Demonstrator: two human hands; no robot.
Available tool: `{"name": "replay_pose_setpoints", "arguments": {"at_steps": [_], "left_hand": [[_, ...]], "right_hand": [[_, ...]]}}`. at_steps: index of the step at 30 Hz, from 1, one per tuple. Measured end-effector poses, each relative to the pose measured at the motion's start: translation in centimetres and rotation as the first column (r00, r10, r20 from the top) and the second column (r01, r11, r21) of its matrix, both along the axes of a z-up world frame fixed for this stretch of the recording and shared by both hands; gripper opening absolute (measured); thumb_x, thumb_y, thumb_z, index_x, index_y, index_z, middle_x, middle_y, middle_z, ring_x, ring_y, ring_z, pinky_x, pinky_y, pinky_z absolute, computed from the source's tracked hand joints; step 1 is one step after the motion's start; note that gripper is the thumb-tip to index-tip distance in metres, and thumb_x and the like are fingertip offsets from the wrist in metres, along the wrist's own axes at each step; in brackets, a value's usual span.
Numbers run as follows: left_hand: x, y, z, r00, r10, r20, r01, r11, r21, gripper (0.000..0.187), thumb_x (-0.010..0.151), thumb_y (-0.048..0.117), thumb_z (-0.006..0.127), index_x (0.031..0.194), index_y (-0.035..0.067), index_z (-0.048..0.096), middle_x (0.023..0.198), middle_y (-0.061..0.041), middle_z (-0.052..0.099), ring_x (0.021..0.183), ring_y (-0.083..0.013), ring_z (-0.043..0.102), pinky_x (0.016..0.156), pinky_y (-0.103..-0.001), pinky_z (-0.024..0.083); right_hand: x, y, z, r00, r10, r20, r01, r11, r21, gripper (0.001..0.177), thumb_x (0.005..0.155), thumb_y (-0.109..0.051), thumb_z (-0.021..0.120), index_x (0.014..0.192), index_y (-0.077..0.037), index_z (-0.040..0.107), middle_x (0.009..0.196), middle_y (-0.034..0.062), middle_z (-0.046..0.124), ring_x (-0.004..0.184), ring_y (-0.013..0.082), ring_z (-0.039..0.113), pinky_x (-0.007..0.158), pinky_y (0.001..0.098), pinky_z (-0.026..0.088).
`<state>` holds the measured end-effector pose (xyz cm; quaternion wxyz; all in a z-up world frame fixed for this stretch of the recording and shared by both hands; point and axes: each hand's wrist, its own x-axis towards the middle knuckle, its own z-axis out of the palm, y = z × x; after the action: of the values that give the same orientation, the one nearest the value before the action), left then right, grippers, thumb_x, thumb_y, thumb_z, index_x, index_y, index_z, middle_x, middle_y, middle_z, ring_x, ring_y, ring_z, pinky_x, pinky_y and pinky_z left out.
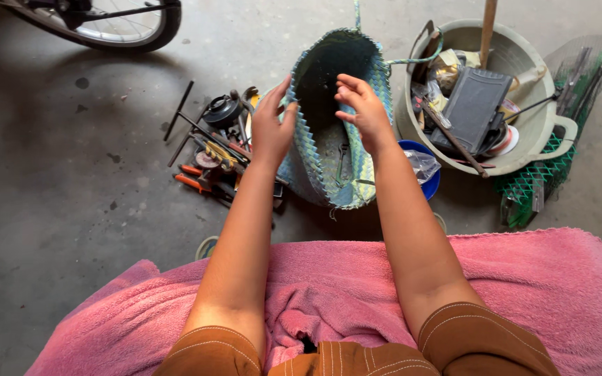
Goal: The person sits on a towel and empties a woven bag of tools onto the floor. They remove a trowel, hammer, pliers, wrenches, and other hand tools one by one, placing them in a pile beside the bag. The bag is turned upside down at the end to remove remaining items.
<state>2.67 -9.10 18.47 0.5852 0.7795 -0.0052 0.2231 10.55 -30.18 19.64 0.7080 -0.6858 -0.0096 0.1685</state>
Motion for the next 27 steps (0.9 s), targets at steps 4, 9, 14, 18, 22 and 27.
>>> {"name": "replay_pose_setpoints", "arguments": {"at_steps": [4,9,14,18,22,27], "left_hand": [[0.7,-3.7,2.3,0.994,-0.106,0.022,0.105,0.993,0.049,0.051,0.098,0.003,0.061,0.147,0.015,0.055,0.142,-0.013,0.063,0.126,-0.0303,0.066,0.103,-0.038,0.055],[2.0,-6.3,1.2,0.974,-0.22,-0.047,0.225,0.964,0.143,0.056,0.097,-0.003,0.056,0.149,0.017,0.055,0.147,-0.014,0.06,0.133,-0.0338,0.061,0.105,-0.038,0.053],[4.1,-7.3,-1.8,0.944,-0.235,-0.232,0.298,0.909,0.291,0.055,0.091,0.008,0.069,0.144,0.016,0.056,0.147,-0.014,0.057,0.133,-0.0353,0.054,0.108,-0.043,0.046],[5.4,-7.1,-5.2,0.945,-0.1,-0.312,0.256,0.821,0.51,0.061,0.082,0.015,0.076,0.14,0.01,0.059,0.143,-0.02,0.056,0.131,-0.039,0.052,0.11,-0.045,0.044],[6.8,-5.0,-8.8,0.899,0.18,-0.4,0.12,0.777,0.618,0.051,0.086,0.013,0.068,0.134,0.0,0.06,0.133,-0.023,0.06,0.122,-0.0425,0.055,0.103,-0.049,0.046],[7.6,-3.8,-13.4,0.783,0.363,-0.504,0.064,0.76,0.647,0.028,0.105,0.014,0.048,0.124,0.002,0.066,0.124,-0.019,0.064,0.114,-0.0383,0.06,0.093,-0.05,0.052]], "right_hand": [[1.2,-2.7,-4.7,0.989,-0.117,-0.09,0.117,0.993,-0.014,0.054,0.096,-0.036,0.066,0.144,-0.015,0.056,0.141,0.0026,0.059,0.131,0.0176,0.053,0.102,0.0415,0.046],[1.6,-3.4,-13.5,0.981,-0.104,-0.162,0.076,0.983,-0.17,0.057,0.091,-0.036,0.069,0.143,-0.016,0.057,0.14,-0.0008,0.06,0.129,0.0185,0.055,0.099,0.0407,0.047],[0.3,-2.2,-24.1,0.993,0.058,-0.106,-0.099,0.89,-0.446,0.052,0.095,-0.032,0.06,0.141,-0.008,0.056,0.134,0.0166,0.064,0.123,0.0293,0.06,0.099,0.0409,0.05],[-1.2,-2.2,-29.0,0.987,0.159,0.006,-0.129,0.82,-0.558,0.059,0.092,-0.027,0.061,0.145,-0.003,0.051,0.14,0.0257,0.058,0.131,0.0363,0.055,0.107,0.0423,0.046],[-1.1,-2.5,-29.1,0.983,0.034,-0.182,-0.162,0.633,-0.757,0.072,0.091,-0.037,0.071,0.149,-0.003,0.045,0.147,0.0274,0.05,0.136,0.0411,0.05,0.113,0.0448,0.041],[-0.4,-1.9,-28.8,0.97,-0.025,-0.244,-0.169,0.653,-0.738,0.088,0.085,-0.047,0.073,0.153,-0.005,0.038,0.158,0.0292,0.032,0.145,0.0443,0.036,0.117,0.0458,0.035]]}}
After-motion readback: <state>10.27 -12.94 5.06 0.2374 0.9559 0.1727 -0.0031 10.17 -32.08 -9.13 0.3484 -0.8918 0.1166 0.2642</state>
